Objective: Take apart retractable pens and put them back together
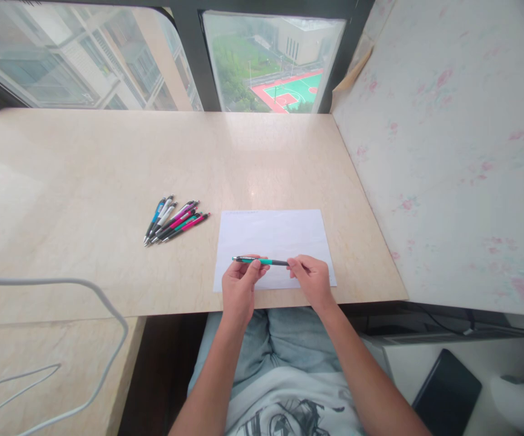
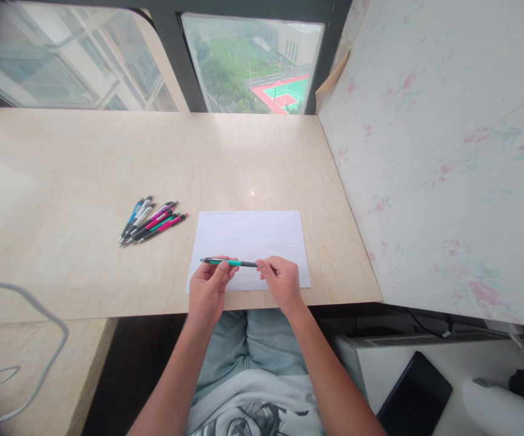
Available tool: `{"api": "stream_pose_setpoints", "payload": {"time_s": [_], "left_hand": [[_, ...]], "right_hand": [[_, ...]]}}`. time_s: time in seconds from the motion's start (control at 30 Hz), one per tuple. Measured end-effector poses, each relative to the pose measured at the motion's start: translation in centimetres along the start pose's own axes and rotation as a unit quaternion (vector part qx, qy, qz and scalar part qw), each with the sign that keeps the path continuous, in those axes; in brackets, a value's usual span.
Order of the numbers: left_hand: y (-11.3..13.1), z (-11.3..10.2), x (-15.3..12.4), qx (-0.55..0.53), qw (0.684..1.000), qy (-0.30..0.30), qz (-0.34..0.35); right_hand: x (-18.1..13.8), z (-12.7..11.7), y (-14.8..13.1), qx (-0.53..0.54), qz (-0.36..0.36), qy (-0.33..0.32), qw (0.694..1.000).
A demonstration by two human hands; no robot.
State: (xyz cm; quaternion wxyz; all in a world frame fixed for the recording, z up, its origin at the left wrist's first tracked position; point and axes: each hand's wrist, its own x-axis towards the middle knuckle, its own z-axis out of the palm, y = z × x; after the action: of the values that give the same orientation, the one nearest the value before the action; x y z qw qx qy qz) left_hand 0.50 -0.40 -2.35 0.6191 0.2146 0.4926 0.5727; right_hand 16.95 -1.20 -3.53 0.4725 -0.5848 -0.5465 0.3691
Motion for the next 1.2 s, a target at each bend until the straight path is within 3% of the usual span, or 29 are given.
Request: {"api": "stream_pose_setpoints", "payload": {"time_s": [0.13,0.3,0.5,1.2], "left_hand": [[-0.4,0.0,0.3,-0.02,1.0,0.011,-0.007],[-0.5,-0.3,0.0,-0.028,0.999,0.015,-0.005],[-0.2,-0.1,0.2,0.007,0.998,-0.069,-0.001],[-0.3,0.3,1.0,0.03,0.991,-0.13,0.005]], "right_hand": [[0.2,0.2,0.0,-0.009,-0.008,0.005,1.0],[0.2,0.7,0.2,0.037,0.054,-0.028,0.997],[0.4,0.7,0.4,0.097,0.102,-0.029,0.99],[0.0,-0.6,1.0,0.02,-0.02,-0.017,0.999]]}}
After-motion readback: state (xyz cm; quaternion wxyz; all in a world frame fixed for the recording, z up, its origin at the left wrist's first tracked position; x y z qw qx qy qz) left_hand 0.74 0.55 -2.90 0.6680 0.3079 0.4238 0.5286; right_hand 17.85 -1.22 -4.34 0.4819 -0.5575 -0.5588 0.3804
